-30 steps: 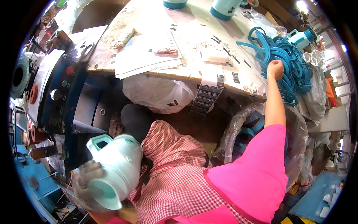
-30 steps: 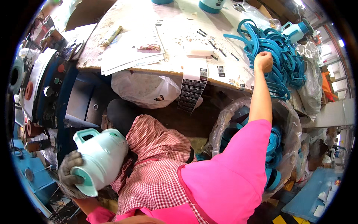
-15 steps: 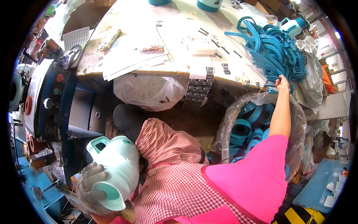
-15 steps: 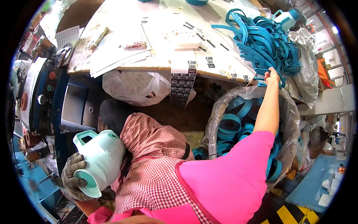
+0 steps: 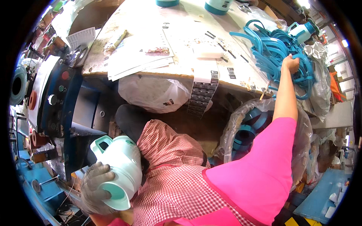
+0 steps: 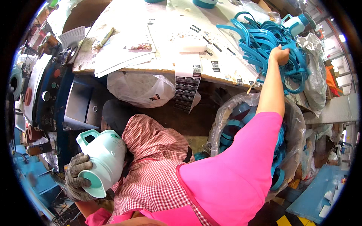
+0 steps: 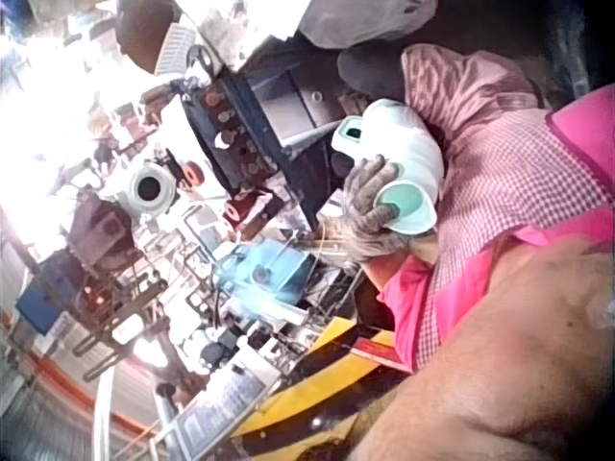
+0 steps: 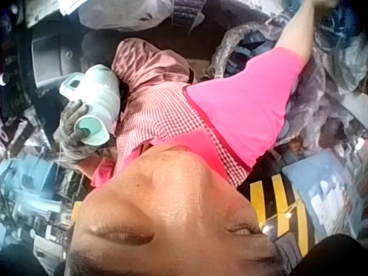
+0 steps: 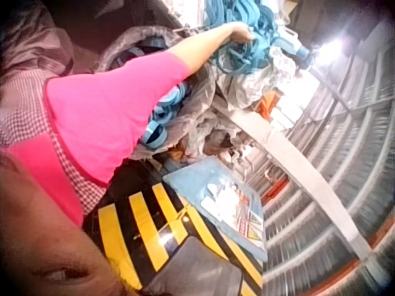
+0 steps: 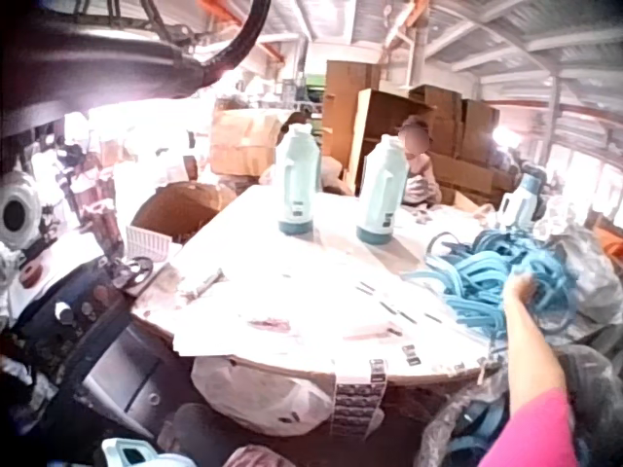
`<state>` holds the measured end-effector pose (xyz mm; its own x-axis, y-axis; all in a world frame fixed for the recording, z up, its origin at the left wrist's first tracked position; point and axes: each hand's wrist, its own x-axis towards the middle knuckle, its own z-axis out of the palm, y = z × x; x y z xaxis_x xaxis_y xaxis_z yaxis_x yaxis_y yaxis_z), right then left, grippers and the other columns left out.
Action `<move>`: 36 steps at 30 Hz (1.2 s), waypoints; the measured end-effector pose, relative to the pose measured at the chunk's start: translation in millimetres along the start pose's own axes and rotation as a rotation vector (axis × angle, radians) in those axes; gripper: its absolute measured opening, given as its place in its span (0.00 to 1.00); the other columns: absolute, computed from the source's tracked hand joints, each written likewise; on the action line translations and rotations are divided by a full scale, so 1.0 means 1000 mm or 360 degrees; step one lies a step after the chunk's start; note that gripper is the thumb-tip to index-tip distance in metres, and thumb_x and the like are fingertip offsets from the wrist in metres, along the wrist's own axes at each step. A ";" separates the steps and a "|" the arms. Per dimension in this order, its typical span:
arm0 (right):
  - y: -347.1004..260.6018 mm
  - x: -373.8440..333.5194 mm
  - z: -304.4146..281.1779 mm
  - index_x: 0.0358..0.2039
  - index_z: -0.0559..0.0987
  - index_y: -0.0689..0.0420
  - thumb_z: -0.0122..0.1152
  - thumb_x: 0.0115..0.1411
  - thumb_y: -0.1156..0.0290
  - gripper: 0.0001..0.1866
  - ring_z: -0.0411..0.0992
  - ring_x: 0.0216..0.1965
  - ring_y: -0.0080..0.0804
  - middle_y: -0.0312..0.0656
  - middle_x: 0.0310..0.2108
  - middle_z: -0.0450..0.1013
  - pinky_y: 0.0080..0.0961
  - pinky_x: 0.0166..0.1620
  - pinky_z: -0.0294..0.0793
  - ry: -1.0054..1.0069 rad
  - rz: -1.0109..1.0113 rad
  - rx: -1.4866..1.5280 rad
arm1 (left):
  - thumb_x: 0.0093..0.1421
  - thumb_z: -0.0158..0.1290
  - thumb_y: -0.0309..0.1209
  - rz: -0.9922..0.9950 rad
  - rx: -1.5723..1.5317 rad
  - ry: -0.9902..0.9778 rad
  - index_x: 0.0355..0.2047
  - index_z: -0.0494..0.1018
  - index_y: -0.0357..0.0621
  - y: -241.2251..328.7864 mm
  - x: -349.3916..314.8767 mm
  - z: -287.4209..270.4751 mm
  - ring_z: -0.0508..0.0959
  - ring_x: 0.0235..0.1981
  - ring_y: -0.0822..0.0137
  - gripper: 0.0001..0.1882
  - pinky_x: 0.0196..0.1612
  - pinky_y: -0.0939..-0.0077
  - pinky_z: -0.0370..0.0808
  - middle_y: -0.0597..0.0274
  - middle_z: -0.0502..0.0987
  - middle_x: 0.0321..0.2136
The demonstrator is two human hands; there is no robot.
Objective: The person assembles light blue plastic containers by attaching handles and screwing on lids. They repeatedly pick up a container body, attach a handle, and secure a lid, then place the finished unit on a nearby table.
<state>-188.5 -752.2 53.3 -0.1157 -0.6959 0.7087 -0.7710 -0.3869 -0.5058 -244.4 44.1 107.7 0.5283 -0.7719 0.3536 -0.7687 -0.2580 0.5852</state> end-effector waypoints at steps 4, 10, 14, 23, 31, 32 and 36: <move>-0.062 -0.032 -0.049 0.33 0.74 0.58 0.54 0.63 0.50 0.20 0.76 0.27 0.52 0.49 0.25 0.77 0.46 0.31 0.72 0.0089 -0.0948 -0.0110 | 0.33 0.75 0.43 0.0097 -0.0090 -0.0227 0.42 0.69 0.59 -0.002 0.001 -0.006 0.77 0.50 0.52 0.35 0.55 0.51 0.71 0.56 0.76 0.48; -0.137 -0.283 -0.201 0.24 0.70 0.54 0.69 0.57 0.63 0.16 0.59 0.16 0.18 0.34 0.17 0.65 0.17 0.19 0.57 -0.1763 -0.0170 0.2542 | 0.40 0.72 0.47 -0.0244 -0.0572 0.0319 0.59 0.66 0.39 -0.068 0.005 0.005 0.65 0.63 0.52 0.48 0.66 0.60 0.57 0.47 0.66 0.61; -0.191 -0.402 -0.318 0.20 0.68 0.59 0.55 0.65 0.51 0.25 0.59 0.16 0.16 0.51 0.29 0.75 0.15 0.20 0.58 -0.3042 0.0030 0.3360 | 0.51 0.65 0.34 -0.0821 -0.0853 0.0988 0.59 0.64 0.37 -0.048 0.017 0.014 0.73 0.52 0.61 0.36 0.62 0.65 0.62 0.52 0.73 0.50; -0.177 -0.453 -0.348 0.37 0.83 0.62 0.59 0.63 0.51 0.23 0.63 0.25 0.14 0.35 0.28 0.72 0.15 0.30 0.61 -0.3909 0.0363 0.2774 | 0.44 0.60 0.27 -0.1204 -0.1812 0.1696 0.21 0.66 0.46 -0.024 -0.101 0.073 0.70 0.40 0.66 0.11 0.55 0.67 0.65 0.61 0.72 0.33; -0.147 -0.467 -0.320 0.10 0.61 0.52 0.43 0.67 0.53 0.29 0.67 0.49 0.43 0.61 0.44 0.75 0.39 0.59 0.60 -0.3985 0.0463 0.3082 | 0.43 0.62 0.38 -0.1216 -0.1501 0.1430 0.21 0.71 0.45 -0.013 -0.077 0.092 0.73 0.36 0.66 0.13 0.40 0.71 0.70 0.61 0.74 0.31; -0.140 -0.471 -0.311 0.11 0.61 0.53 0.40 0.68 0.52 0.29 0.67 0.50 0.44 0.61 0.44 0.75 0.42 0.61 0.58 -0.4053 0.0622 0.3045 | 0.44 0.64 0.40 -0.1325 -0.1496 0.1441 0.22 0.72 0.46 -0.007 -0.069 0.088 0.75 0.35 0.66 0.15 0.40 0.68 0.73 0.61 0.74 0.30; -0.133 -0.471 -0.312 0.11 0.62 0.52 0.39 0.69 0.51 0.30 0.66 0.52 0.44 0.56 0.41 0.75 0.45 0.62 0.54 -0.4069 0.0803 0.2944 | 0.43 0.68 0.48 -0.1502 -0.1740 0.1707 0.35 0.76 0.46 0.008 -0.044 0.091 0.77 0.38 0.60 0.26 0.49 0.55 0.76 0.57 0.75 0.30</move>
<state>-227.2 -184.1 -59.9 0.8454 0.5061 0.1705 -0.2882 0.7012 -0.6521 -306.6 23.6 30.4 0.9225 0.1818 -0.3404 0.2258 0.4611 0.8581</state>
